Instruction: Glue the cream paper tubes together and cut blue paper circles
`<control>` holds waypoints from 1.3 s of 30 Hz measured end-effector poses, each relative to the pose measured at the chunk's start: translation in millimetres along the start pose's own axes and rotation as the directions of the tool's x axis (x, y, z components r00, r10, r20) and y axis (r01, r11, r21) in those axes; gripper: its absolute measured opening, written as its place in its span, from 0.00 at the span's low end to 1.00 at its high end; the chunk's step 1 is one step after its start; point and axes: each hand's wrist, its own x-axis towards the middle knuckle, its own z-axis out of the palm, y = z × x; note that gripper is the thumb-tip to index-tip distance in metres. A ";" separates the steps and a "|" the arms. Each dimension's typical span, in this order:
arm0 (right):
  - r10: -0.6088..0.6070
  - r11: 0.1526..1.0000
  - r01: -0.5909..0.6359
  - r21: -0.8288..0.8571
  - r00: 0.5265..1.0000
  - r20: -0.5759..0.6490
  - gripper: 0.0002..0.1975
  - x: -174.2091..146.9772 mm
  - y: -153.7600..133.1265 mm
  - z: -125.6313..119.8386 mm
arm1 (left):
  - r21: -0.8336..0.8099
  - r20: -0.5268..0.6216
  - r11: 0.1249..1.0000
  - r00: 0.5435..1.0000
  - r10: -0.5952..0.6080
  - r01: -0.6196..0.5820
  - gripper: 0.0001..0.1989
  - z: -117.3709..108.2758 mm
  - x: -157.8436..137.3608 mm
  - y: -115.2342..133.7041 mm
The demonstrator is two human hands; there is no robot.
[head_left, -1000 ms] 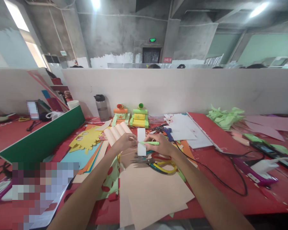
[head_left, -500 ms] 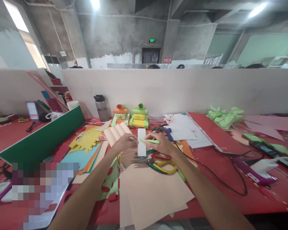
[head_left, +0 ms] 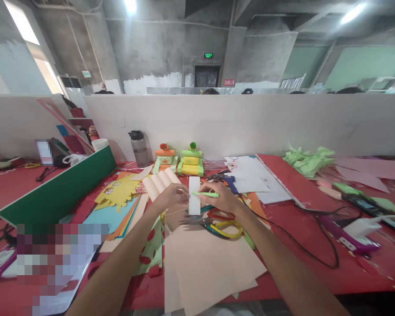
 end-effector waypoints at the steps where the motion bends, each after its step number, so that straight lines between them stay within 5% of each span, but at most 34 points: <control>1: 0.002 1.000 -0.002 -0.004 1.000 0.007 0.08 -0.2 0.3 0.0 | 0.000 0.001 1.000 1.000 -0.003 0.003 0.11 0.2 -0.2 0.6; 8: -0.011 1.000 0.009 -0.018 0.994 -0.106 0.11 1.1 1.9 0.4 | 0.025 0.003 1.000 1.000 0.007 -0.007 0.10 0.5 -1.1 2.4; 15: -0.017 1.000 0.017 -0.017 0.999 -0.043 0.10 0.6 -0.1 -1.3 | 0.025 0.012 1.000 1.000 0.014 -0.015 0.09 0.6 -1.0 3.2; 20: 0.005 1.000 -0.010 -0.030 0.988 -0.157 0.10 1.6 1.1 1.0 | 0.017 0.005 1.000 1.000 0.000 0.000 0.09 0.9 -1.0 3.5; 26: -0.007 1.000 0.006 -0.021 0.996 -0.089 0.09 0.9 -1.1 -1.3 | 0.030 0.013 0.999 1.000 0.019 -0.019 0.10 1.0 -1.3 3.0; 33: 0.001 1.000 -0.003 -0.012 0.976 -0.219 0.09 2.6 0.2 0.8 | 0.017 0.012 0.999 1.000 0.029 -0.029 0.12 0.7 1.4 -0.7; 39: 0.019 0.999 -0.023 -0.025 0.989 -0.145 0.10 2.1 0.5 -1.0 | 0.022 0.021 0.999 0.999 0.031 -0.031 0.12 0.5 0.8 0.1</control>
